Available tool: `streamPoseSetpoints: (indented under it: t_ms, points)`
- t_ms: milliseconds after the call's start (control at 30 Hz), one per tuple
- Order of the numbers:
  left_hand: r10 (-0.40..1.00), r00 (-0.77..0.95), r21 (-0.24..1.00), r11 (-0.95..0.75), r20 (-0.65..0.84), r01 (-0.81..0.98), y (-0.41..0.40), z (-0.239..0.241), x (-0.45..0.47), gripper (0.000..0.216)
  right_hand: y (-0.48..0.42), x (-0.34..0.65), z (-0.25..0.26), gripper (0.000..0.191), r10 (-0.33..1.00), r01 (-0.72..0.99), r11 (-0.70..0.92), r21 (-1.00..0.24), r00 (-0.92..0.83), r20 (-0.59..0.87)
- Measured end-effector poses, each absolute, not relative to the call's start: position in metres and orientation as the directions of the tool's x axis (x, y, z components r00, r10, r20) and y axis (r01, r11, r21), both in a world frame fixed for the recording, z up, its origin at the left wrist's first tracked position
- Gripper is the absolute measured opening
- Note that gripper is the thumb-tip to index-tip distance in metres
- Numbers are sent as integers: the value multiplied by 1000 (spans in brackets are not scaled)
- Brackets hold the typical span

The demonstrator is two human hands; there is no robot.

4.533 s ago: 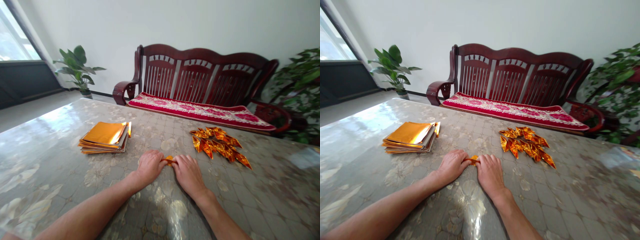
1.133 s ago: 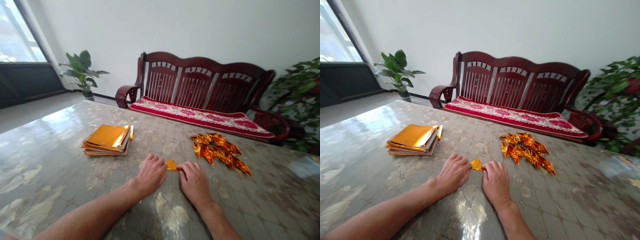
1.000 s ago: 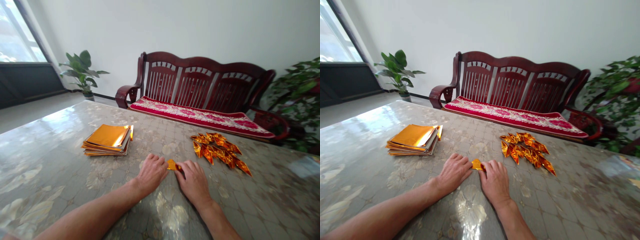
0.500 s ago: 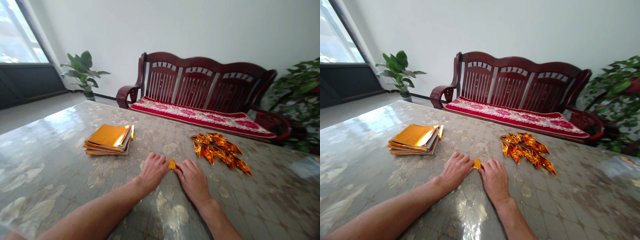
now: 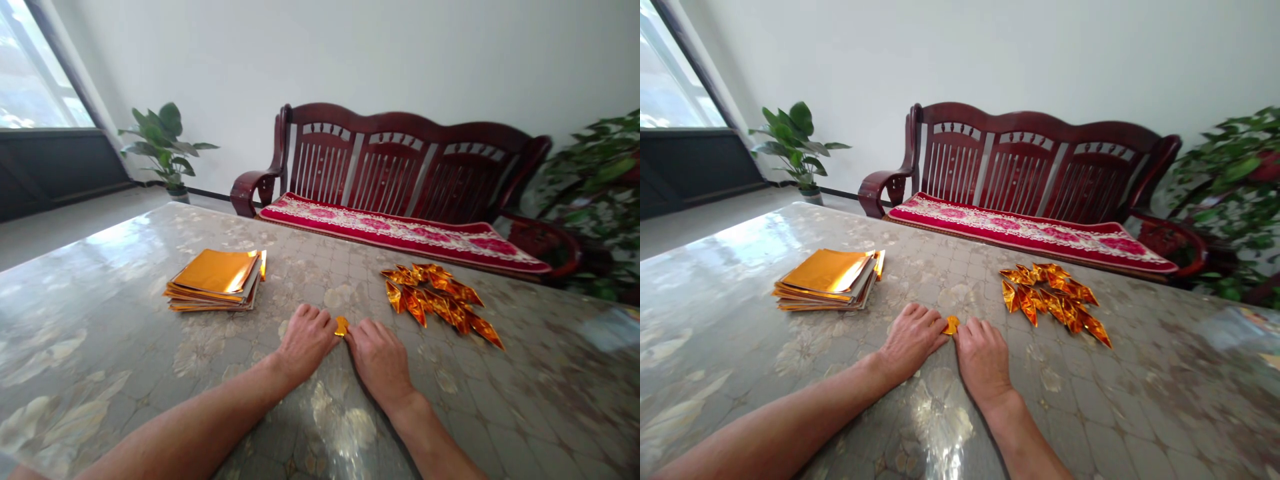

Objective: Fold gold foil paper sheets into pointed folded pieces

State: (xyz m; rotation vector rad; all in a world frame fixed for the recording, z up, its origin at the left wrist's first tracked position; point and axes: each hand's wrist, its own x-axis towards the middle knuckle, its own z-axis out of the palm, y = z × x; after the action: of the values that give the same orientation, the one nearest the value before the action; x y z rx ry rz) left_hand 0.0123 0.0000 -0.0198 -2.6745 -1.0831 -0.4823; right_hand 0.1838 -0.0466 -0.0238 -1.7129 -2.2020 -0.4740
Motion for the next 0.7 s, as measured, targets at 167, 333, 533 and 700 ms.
streamPoseSetpoints:
  t_ms: [167, 333, 533, 700]
  points:
    - [616, 697, -102, -718, 368, 688, 2, -23, 11, 9, -47, 180, -22, 6, 883, 976, 206, 75, -219, 415]
    - [604, 717, -129, -727, 347, 675, 1, -20, 10, 5, -48, 178, -21, 10, 891, 974, 207, 88, -225, 393]
    - [589, 719, -142, -729, 369, 670, -1, -22, 11, 8, -48, 176, -20, 13, 893, 975, 201, 93, -222, 393]
    - [586, 715, -154, -722, 382, 674, -2, -21, 11, 12, -47, 175, -19, 14, 876, 968, 232, 97, -252, 411]
